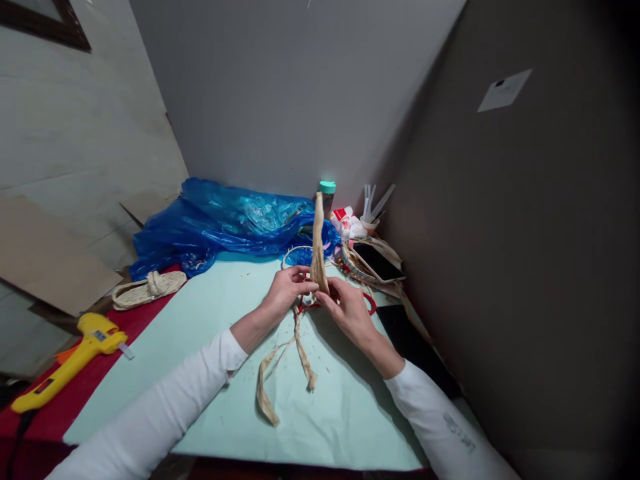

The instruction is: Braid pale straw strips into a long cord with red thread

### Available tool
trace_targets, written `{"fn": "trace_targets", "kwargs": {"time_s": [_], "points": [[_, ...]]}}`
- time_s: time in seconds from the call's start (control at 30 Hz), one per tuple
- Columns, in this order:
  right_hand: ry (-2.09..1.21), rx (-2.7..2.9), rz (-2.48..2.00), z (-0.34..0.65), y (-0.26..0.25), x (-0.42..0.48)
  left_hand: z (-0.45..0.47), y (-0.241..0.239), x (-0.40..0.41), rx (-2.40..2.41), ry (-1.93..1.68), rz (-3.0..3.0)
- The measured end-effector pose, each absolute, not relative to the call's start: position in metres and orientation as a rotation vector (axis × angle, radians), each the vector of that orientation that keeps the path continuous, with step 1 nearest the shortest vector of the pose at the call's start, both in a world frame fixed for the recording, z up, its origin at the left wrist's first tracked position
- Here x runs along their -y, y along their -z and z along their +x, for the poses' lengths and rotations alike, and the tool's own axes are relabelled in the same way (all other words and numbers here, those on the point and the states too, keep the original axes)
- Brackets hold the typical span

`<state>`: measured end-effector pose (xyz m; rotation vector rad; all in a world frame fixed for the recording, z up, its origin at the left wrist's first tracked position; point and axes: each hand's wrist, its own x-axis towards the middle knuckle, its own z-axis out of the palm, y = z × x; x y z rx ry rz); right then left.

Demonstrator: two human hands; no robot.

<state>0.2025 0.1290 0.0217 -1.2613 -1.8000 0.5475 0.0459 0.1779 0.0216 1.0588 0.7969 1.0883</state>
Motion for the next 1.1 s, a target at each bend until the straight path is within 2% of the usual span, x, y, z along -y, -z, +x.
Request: {"fn": "trace_targets", "kwargs": {"time_s": [0.17,0.3,0.63,0.8,1.0,1.1], "points": [[-1.259,1.359,-1.074,0.208,-0.016,-0.139,0.041,-0.024,-0.182,-0.77,-0.925,0.984],[-1.44,1.216,-1.001,0.21,-0.019,-0.141,0.04,-0.026,-0.182,-0.695,-0.888,0.96],[-0.99,1.718,-1.105,0.204,-0.02,-0.133,0.048,-0.028,-0.17,-0.695,-0.95,1.198],[-1.015,1.659,-1.287,0.21,-0.023,-0.134,0.045,-0.03,-0.172,-0.706,-0.936,1.253],[-0.659,1.72,-1.454,0.214,-0.027,-0.135,0.045,-0.033,-0.172,-0.69,-0.905,1.239],[-0.735,1.636,-1.411,0.217,-0.024,-0.137,0.045,-0.034,-0.174,-0.697,-0.894,1.22]]}}
